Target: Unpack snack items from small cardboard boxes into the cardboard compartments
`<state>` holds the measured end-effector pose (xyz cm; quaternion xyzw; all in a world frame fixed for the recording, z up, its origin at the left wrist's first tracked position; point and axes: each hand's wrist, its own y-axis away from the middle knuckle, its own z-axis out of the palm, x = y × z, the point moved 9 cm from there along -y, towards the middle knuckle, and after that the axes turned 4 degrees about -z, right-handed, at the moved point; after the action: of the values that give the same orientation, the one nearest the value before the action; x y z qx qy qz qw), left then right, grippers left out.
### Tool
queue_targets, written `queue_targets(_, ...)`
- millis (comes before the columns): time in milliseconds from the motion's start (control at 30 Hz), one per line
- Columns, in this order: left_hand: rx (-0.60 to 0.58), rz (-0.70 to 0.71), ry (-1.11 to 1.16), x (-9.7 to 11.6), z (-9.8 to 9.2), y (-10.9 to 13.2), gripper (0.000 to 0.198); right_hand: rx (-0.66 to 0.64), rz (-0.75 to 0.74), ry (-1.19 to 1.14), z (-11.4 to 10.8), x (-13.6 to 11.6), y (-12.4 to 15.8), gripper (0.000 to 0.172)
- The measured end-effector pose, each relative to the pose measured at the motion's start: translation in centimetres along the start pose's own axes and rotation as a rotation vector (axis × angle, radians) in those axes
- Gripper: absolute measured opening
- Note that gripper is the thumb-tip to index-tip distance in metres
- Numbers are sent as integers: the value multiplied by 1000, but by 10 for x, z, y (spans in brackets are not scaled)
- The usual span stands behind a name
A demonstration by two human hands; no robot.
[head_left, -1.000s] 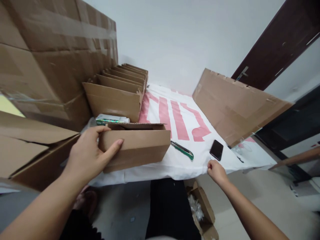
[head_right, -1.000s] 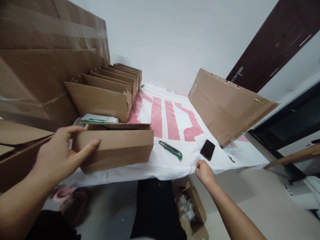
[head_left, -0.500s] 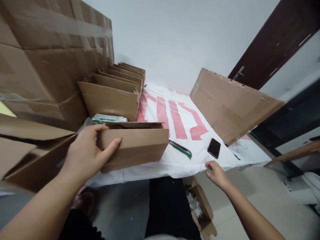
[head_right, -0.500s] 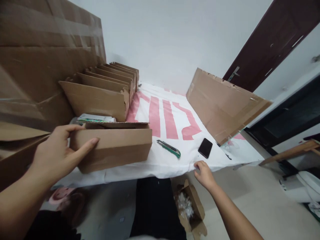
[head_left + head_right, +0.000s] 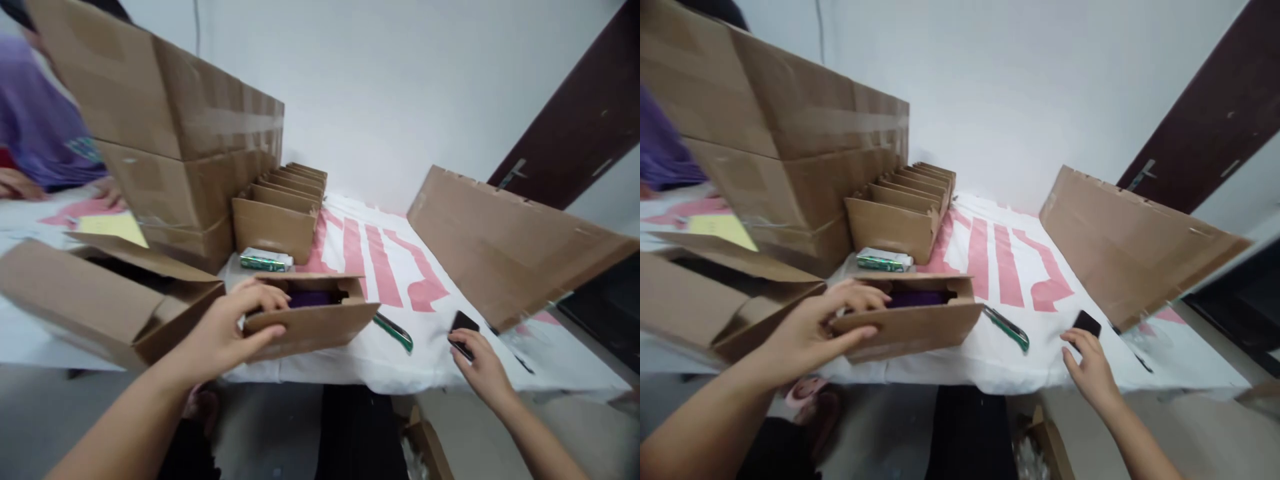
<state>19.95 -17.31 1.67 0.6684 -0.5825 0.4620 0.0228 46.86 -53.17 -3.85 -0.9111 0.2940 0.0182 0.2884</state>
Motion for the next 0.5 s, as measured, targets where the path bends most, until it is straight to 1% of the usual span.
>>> queue_targets(33,-103,64,-32,10,8,1,8,26,-51,-37,-9,-20,-15,19)
queue_targets(100,-262,139,-111,25,22,6,20,46,-173,-136,-23,-68,-43,16)
queue_targets(133,-304,153,-136,30,26,8,24,39,-239,-196,-29,-95,-57,16)
queue_targets(167,-330,160,-152,36,30,10,26,-6,-311,-257,-30,-123,-69,16)
queue_targets(200,-344,170,-166,41,33,11,27,-81,-384,-324,-28,-152,-80,18)
queue_targets(233,-350,186,-181,46,35,13,27,-188,-451,-390,-23,-181,-88,20)
queue_targets(300,-334,233,-219,56,39,17,27,-461,-554,-470,-4,-233,-100,25)
queue_targets(367,-293,293,-262,63,40,20,27,-709,-629,-453,16,-271,-104,30)
queue_targets(433,-224,341,-309,66,38,23,27,-891,-670,-341,35,-291,-105,33)
queue_targets(467,-176,356,-338,66,35,24,27,-949,-671,-265,44,-294,-105,35)
queue_targets(500,-123,364,-371,64,31,24,26,-978,-658,-193,50,-293,-107,36)
